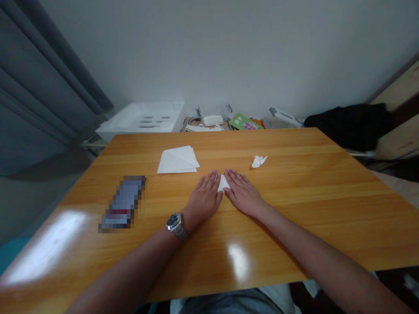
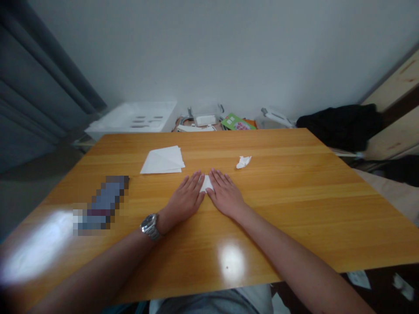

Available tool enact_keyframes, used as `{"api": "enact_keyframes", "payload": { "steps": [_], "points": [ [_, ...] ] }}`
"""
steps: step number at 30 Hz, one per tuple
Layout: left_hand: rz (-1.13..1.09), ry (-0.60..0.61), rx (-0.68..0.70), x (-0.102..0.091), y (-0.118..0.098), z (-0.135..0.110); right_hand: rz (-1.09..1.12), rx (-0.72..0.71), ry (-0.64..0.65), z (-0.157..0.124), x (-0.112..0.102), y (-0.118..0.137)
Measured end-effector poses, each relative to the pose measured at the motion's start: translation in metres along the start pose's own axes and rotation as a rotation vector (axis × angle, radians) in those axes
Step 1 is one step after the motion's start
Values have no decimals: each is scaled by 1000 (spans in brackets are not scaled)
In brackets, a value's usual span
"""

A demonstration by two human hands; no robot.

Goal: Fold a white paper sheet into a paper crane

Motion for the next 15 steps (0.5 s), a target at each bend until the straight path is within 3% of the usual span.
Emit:
{"api": "enact_keyframes", "payload": {
  "steps": [15],
  "points": [
    [-22, -7, -3, -2, 0, 0, 7, 23, 1, -1, -1, -1]
  ]
}}
Point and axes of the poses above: each hand's wrist, its own z-axis towards the middle knuckle, its own x-axis out of the palm, y = z × x, the point moved 1 cm from there along z, towards the middle knuckle, and after that the axes turned 9 degrees about -y, right-handed, at the moved point
